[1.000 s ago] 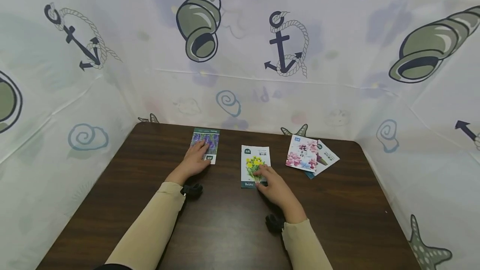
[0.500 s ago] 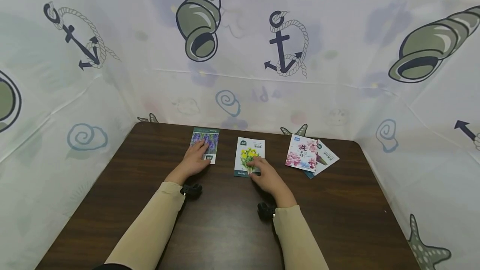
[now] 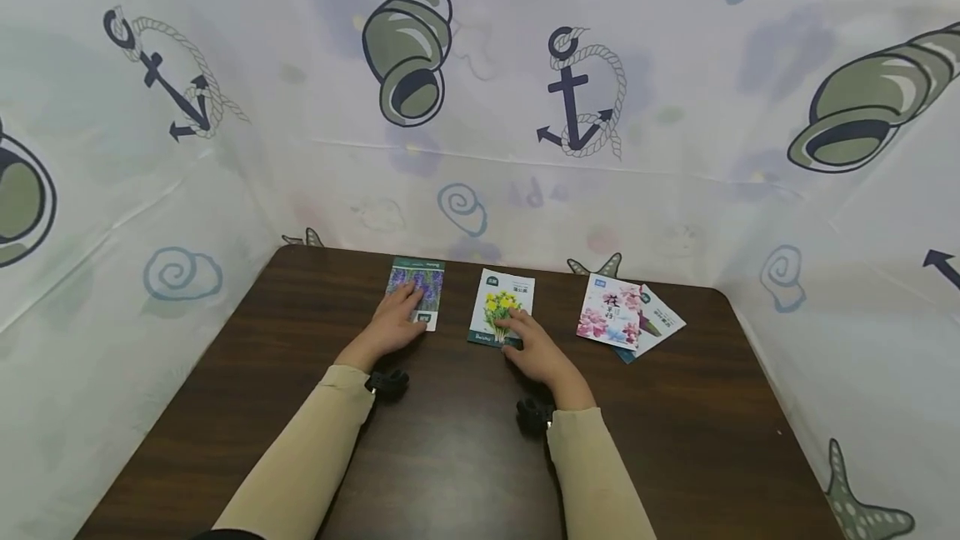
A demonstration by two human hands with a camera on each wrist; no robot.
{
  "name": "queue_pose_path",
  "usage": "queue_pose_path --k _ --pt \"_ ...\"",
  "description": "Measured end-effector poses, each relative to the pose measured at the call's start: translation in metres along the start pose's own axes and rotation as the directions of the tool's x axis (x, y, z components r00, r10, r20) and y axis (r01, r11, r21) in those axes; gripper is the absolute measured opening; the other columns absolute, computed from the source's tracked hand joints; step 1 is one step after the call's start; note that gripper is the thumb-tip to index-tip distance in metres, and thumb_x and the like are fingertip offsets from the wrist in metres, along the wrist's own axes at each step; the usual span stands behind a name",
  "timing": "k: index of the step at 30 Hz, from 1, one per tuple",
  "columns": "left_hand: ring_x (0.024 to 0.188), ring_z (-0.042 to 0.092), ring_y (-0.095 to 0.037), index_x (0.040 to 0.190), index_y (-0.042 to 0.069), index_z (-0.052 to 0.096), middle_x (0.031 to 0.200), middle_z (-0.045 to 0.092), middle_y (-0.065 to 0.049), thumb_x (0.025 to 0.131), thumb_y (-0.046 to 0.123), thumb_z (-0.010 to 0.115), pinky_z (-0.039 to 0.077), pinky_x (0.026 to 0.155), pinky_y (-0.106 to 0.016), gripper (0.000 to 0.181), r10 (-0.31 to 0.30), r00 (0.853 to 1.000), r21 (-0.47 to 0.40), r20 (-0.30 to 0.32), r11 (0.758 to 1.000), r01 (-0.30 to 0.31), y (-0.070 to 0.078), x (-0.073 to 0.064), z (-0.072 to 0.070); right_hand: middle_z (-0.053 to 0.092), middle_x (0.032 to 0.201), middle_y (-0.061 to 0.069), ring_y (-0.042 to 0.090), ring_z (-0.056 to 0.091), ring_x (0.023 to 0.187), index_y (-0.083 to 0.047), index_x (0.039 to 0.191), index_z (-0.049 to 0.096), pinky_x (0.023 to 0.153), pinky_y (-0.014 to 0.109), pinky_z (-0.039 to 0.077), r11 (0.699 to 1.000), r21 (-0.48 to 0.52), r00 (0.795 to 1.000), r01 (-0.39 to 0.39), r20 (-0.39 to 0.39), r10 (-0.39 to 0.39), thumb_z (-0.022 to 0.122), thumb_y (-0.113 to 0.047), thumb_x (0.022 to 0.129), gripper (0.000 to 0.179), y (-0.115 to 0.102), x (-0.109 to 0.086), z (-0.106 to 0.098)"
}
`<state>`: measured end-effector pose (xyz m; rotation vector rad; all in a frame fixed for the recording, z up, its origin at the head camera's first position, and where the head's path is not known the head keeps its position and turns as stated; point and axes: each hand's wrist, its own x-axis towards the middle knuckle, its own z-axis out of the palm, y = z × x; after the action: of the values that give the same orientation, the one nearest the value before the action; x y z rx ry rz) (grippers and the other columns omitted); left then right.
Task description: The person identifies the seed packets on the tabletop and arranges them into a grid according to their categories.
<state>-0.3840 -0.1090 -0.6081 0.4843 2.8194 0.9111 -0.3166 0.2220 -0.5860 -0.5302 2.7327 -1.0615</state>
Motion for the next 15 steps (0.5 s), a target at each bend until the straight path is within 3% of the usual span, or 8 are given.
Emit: queue_pose_path --k 6,15 --pt "0.172 0.005 -0.042 0.172 0.004 0.031 0.183 0.013 -0.021 0.104 0.03 0.062 0.0 0.139 -0.063 0.079 -0.014 1.0 -0.029 -0.008 0.999 0.013 -0.0008 -0.0086 0.0027 0.022 0.182 0.016 0.043 0.01 0.171 -0.015 0.163 0.053 0.133 0.068 0.026 1.0 -0.003 0.999 -0.002 0.033 0.002 0.066 -0.014 0.11 0.055 -0.0005 -0.0067 0.006" --pt "0.17 0.007 -0.048 0.17 0.0 0.034 0.182 0.016 -0.026 0.104 0.029 0.061 0.002 0.137 -0.067 0.076 0.037 0.998 -0.047 -0.042 0.998 -0.039 0.0073 -0.0067 -0.0024 0.018 0.181 0.021 0.046 0.02 0.168 -0.018 0.156 0.061 0.129 0.07 0.033 0.999 0.005 0.995 -0.033 -0.091 0.033 0.068 -0.011 0.108 0.049 -0.0001 -0.0048 0.0031"
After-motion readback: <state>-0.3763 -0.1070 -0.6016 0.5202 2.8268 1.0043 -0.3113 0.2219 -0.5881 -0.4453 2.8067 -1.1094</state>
